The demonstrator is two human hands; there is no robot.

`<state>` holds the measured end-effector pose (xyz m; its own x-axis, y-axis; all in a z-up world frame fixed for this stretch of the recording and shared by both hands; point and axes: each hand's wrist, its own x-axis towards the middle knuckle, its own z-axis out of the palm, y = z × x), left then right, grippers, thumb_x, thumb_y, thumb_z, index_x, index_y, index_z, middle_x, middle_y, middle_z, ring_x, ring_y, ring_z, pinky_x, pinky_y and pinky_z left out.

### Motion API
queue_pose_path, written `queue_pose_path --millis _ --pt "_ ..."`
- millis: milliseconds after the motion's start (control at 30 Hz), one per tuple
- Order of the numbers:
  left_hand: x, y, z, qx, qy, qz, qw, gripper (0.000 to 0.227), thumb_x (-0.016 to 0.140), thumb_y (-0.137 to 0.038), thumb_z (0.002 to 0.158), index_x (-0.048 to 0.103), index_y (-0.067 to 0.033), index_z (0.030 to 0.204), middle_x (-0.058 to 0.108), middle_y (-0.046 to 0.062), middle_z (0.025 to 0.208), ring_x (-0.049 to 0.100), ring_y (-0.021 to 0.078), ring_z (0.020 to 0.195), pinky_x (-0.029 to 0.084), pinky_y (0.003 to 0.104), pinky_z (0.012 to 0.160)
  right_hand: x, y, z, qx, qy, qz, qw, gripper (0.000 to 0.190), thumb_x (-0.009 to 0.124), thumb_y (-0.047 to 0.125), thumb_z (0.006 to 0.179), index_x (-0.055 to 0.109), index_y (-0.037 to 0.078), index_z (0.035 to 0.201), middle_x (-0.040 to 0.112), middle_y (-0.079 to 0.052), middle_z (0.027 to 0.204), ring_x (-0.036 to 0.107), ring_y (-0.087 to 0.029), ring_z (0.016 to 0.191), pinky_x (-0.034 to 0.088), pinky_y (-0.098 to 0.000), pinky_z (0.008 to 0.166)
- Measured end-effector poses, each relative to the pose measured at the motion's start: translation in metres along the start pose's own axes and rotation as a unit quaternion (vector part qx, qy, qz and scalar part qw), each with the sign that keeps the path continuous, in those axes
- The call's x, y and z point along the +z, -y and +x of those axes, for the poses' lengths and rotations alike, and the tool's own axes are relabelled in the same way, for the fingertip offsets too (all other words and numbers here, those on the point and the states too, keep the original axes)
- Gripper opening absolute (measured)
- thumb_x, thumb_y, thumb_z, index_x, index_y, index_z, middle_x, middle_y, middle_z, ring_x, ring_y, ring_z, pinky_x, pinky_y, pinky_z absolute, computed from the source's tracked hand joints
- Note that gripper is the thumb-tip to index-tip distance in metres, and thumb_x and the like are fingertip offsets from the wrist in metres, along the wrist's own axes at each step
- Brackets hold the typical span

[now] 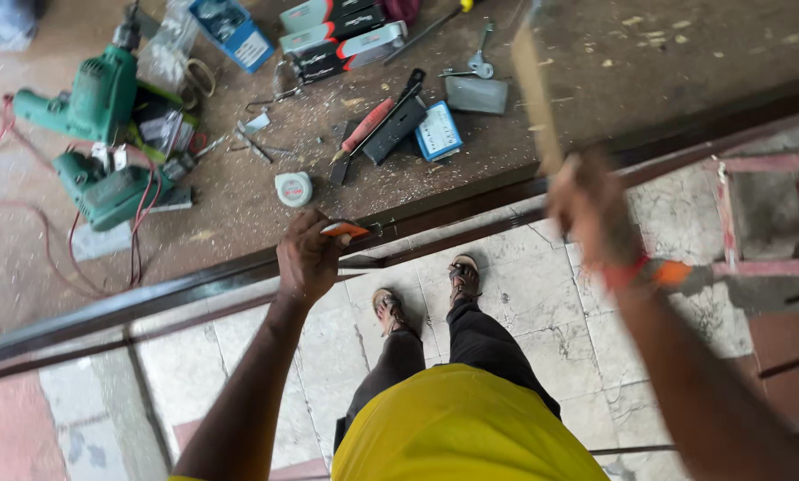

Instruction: The person uses a hammer and a metal square to tap a metal lock plate into a recessed area on a wooden door frame. They repeatedly check the fit and alignment of the plate throughout the process.

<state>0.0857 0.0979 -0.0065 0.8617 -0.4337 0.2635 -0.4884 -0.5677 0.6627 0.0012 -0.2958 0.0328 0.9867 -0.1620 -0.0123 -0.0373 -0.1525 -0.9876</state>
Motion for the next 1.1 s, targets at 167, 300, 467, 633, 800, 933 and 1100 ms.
queue_pose_path --millis 167,300,467,633,800,933,1100 --pt "0.0 0.009 -0.005 0.034 0.008 0.012 0.999 0.016 0.077 -0.007 0.084 0.076 -0.0076 0.1 0.057 0.012 0.083 0.06 0.0305 0.08 0.05 0.043 0.068 0.123 -0.001 -0.14 0.289 0.025 0.278 0.916 0.03 0.055 0.026 0.102 0.066 0.003 0.12 0.049 -0.002 0.058 0.041 -0.007 0.042 0.034 -0.0229 0.038" --pt "0.003 0.012 -0.003 0.028 0.005 -0.028 0.999 0.015 0.075 -0.005 0.087 0.074 -0.0041 0.103 0.057 0.012 0.085 0.06 0.0295 0.081 0.051 0.041 0.071 0.163 -0.001 -0.155 0.281 -0.015 0.263 0.923 0.031 0.05 0.025 0.105 0.066 0.002 0.118 0.048 0.001 0.058 0.038 -0.005 0.043 0.032 -0.0226 0.038" --pt "0.0 0.011 -0.007 0.063 0.002 -0.018 0.998 0.013 0.075 -0.005 0.089 0.074 -0.0016 0.101 0.059 0.014 0.089 0.06 0.0321 0.084 0.05 0.043 0.072 0.193 -0.003 -0.152 -0.01 -0.153 -0.192 0.969 0.025 0.056 0.022 0.107 0.064 0.008 0.125 0.055 0.002 0.069 0.052 -0.003 0.058 0.04 -0.0208 0.053" --pt "0.001 0.011 -0.003 0.025 0.005 -0.063 0.998 0.011 0.073 -0.007 0.091 0.07 0.0005 0.098 0.062 0.015 0.094 0.066 0.0293 0.078 0.054 0.041 0.066 0.198 -0.013 -0.153 0.097 -0.084 0.047 0.991 0.032 0.058 0.02 0.105 0.058 0.004 0.133 0.059 0.0 0.071 0.052 -0.004 0.053 0.043 -0.0219 0.047" --pt "0.001 0.01 -0.005 0.074 -0.01 -0.039 0.996 0.015 0.073 -0.004 0.089 0.07 0.0015 0.103 0.062 0.017 0.093 0.065 0.0342 0.078 0.051 0.044 0.065 0.185 -0.004 -0.146 0.172 -0.03 0.176 0.969 0.049 0.049 0.019 0.103 0.046 0.011 0.152 0.063 -0.002 0.071 0.048 -0.003 0.047 0.039 -0.0198 0.041" --pt "0.003 0.009 -0.006 0.091 -0.012 0.001 0.996 0.016 0.074 -0.002 0.088 0.072 0.0011 0.103 0.059 0.017 0.086 0.062 0.0371 0.075 0.049 0.047 0.065 0.181 0.004 -0.145 0.179 -0.073 0.198 0.961 0.05 0.046 0.023 0.104 0.045 0.011 0.153 0.064 -0.003 0.067 0.047 -0.003 0.045 0.038 -0.0187 0.039" --pt "0.004 0.011 -0.005 0.091 -0.025 -0.006 0.995 0.013 0.073 -0.004 0.089 0.066 0.0007 0.098 0.059 0.017 0.09 0.062 0.038 0.078 0.049 0.048 0.065 0.203 -0.007 -0.15 0.138 -0.162 0.246 0.946 0.051 0.049 0.022 0.106 0.045 0.008 0.155 0.06 0.005 0.082 0.057 -0.005 0.059 0.042 -0.0206 0.045"
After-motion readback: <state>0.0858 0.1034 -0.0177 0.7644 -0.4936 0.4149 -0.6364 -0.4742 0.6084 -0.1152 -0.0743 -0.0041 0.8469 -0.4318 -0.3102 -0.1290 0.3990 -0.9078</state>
